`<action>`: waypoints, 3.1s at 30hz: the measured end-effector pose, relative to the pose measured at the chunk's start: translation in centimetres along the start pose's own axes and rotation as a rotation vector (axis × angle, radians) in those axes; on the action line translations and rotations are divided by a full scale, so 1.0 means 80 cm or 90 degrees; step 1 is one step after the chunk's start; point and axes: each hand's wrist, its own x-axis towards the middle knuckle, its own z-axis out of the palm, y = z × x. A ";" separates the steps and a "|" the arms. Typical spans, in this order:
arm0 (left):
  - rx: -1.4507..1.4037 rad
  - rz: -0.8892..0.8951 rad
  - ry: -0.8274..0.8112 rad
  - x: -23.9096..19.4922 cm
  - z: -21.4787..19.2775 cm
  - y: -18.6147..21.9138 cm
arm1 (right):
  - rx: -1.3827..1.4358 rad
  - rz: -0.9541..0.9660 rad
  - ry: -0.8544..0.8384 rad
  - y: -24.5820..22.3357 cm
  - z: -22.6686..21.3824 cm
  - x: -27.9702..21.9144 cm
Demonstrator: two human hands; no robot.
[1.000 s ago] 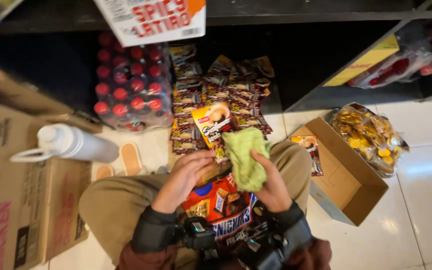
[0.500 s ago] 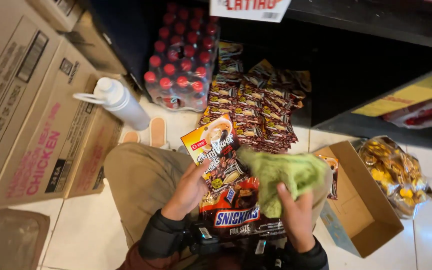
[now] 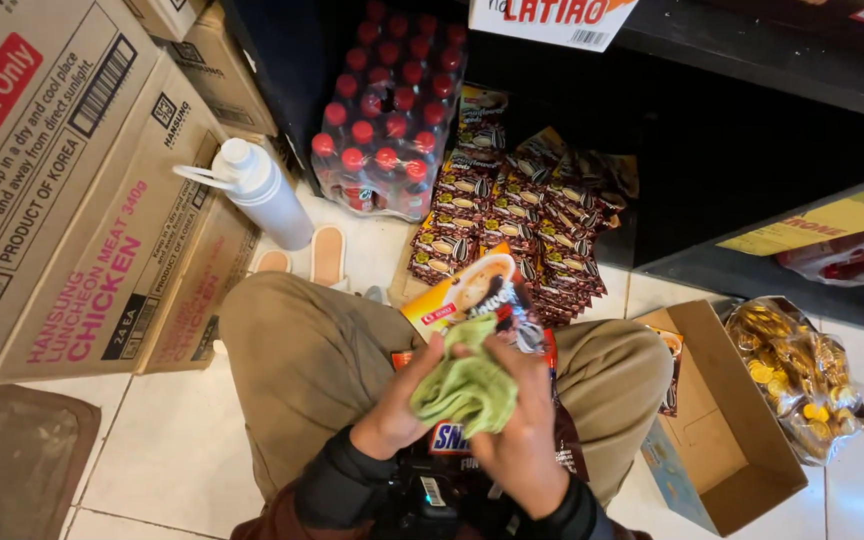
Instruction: The person wipes individual snack bags clean with a cloth, holding each bag in one hand and wiping with the other, then places the cleaned bags into a box.
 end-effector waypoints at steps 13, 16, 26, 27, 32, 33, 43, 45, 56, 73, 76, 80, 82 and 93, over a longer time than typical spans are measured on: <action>0.076 0.078 -0.081 0.007 -0.005 -0.033 | -0.016 0.010 0.193 0.028 0.012 0.000; 0.102 0.090 -0.042 0.007 -0.006 -0.029 | 0.038 -0.032 0.151 0.029 0.014 0.003; 0.233 0.010 0.002 0.000 -0.002 -0.025 | -0.005 0.056 0.205 0.041 -0.026 0.008; 0.319 -0.014 0.015 0.006 -0.023 -0.036 | -0.014 0.067 0.206 0.042 -0.032 0.005; 0.499 -0.042 -0.075 0.035 0.044 -0.030 | 0.027 0.128 0.227 0.064 -0.071 -0.050; 0.491 -0.027 -0.145 0.045 0.088 -0.021 | -0.014 0.159 0.264 0.073 -0.082 -0.067; 0.542 -0.363 -0.709 0.097 0.145 -0.396 | -0.256 0.373 0.548 0.035 -0.151 -0.226; 0.484 -0.327 -0.758 0.079 0.162 -0.427 | -0.285 0.383 0.571 0.036 -0.179 -0.236; 0.682 -0.221 -0.448 0.065 0.164 -0.119 | -0.197 0.327 0.513 0.019 -0.167 -0.193; 0.453 0.177 -0.056 0.002 0.087 0.045 | -0.063 0.001 0.229 -0.072 -0.069 0.006; 0.165 0.054 -0.009 0.009 0.074 0.043 | -0.052 -0.035 0.165 -0.069 -0.053 0.007; 0.135 0.094 -0.053 0.036 0.074 0.046 | -0.154 -0.042 0.115 -0.025 -0.047 0.026; 0.140 0.086 -0.044 0.041 0.081 0.047 | -0.143 -0.069 0.154 -0.011 -0.053 0.041; 0.175 0.038 -0.026 0.051 0.066 0.054 | -0.174 -0.045 0.163 -0.006 -0.074 0.101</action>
